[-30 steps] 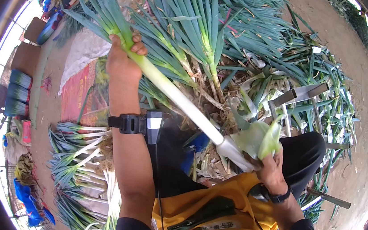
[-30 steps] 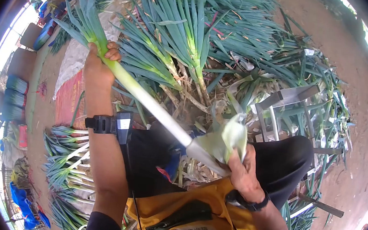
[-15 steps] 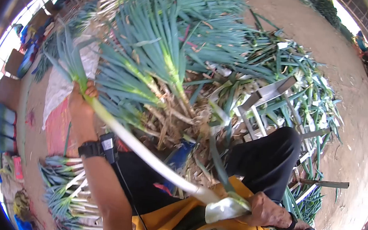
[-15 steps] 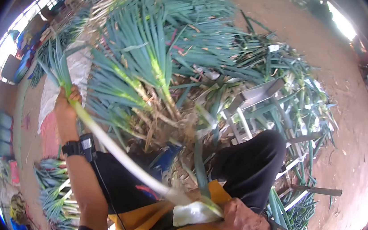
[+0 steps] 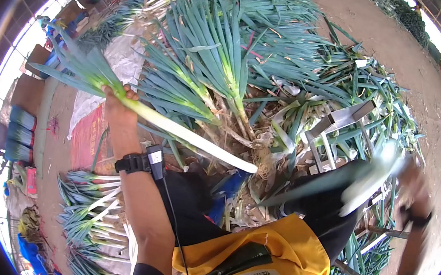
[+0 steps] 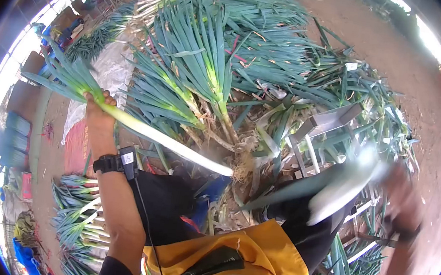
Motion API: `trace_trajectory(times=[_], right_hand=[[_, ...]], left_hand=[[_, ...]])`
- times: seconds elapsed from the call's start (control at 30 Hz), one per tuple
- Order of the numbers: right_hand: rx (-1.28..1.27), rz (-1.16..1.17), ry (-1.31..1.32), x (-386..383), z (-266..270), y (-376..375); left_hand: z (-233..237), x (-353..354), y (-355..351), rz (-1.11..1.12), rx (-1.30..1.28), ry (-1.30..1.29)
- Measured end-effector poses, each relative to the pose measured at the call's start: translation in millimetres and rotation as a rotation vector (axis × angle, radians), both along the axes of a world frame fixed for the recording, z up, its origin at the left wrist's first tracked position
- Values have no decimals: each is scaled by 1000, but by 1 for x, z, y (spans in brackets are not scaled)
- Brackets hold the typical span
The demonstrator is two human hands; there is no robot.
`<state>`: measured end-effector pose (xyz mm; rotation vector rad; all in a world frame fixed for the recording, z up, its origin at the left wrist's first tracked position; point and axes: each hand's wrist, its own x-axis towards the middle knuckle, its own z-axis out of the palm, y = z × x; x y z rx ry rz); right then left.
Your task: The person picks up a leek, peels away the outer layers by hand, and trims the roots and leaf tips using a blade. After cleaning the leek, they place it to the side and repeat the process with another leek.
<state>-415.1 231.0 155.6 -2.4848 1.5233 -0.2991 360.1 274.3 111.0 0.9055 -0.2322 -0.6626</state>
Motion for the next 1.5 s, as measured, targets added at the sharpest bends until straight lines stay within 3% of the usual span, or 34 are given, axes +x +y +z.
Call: trace_trajectory(times=[0.07,0.1,0.17,0.23,0.27,0.33,0.37,0.4,0.43,0.47,0.5,0.6,0.63,0.67,0.7,0.83,0.93,0.97,1.07,1.1,1.2,1.23,1.3,1.33,1.5], right_hand=[[-493,-89,39,-62,55,-135],[-978,-15,266,-97,75,-209],[-1196,-386,257,-56,139,-217],[-1211,-307,62,45,157,-166],[-1097,-222,-41,100,153,-136],[-168,-121,-322,85,84,-179],[102,324,-564,202,76,-81],[124,265,-345,262,51,-49],[234,443,-497,294,25,-31],[316,441,-443,322,-1,-18],[280,585,-469,341,-30,-10],[422,509,-523,400,-101,17],[500,462,-539,418,-109,27],[311,437,-603,437,-107,36],[311,449,-605,447,-114,39],[469,206,-824,464,-126,43],[1157,283,-970,447,-128,34],[1158,269,-965,442,-124,35],[1686,359,-1126,425,-105,40],[1686,347,-1125,421,-103,43],[1090,448,-992,424,-106,52],[1090,446,-990,425,-106,56],[468,351,-776,426,-105,67],[328,333,-757,429,-108,70],[58,179,-725,438,-116,75]], left_hand=[[4,-10,2,1,6,-14],[6,-15,4,-3,5,-33],[11,-22,6,20,17,-47],[15,-26,6,34,36,-48],[15,-27,6,32,14,-53],[15,-30,3,22,22,-55],[16,-31,1,4,14,-57],[13,-30,0,-35,-23,-69],[11,-32,-2,-29,-25,-81],[11,-36,-4,-42,-26,-45],[11,-39,-7,-54,-28,-9],[4,-43,-14,-127,-38,53],[4,-45,-15,-111,-42,47],[4,-48,-16,-152,-61,76],[3,-50,-17,-195,-79,107],[6,-56,-15,-295,-199,46],[6,-53,-17,-379,-277,117],[7,-55,-18,-401,-319,140],[13,-64,-16,-465,-402,179],[17,-68,-15,-459,-425,163],[12,-69,-14,-416,-455,230],[12,-68,-15,-416,-484,224],[10,-69,-16,-361,-454,224],[12,-69,-16,-307,-423,221],[8,-68,-16,-229,-370,192]])
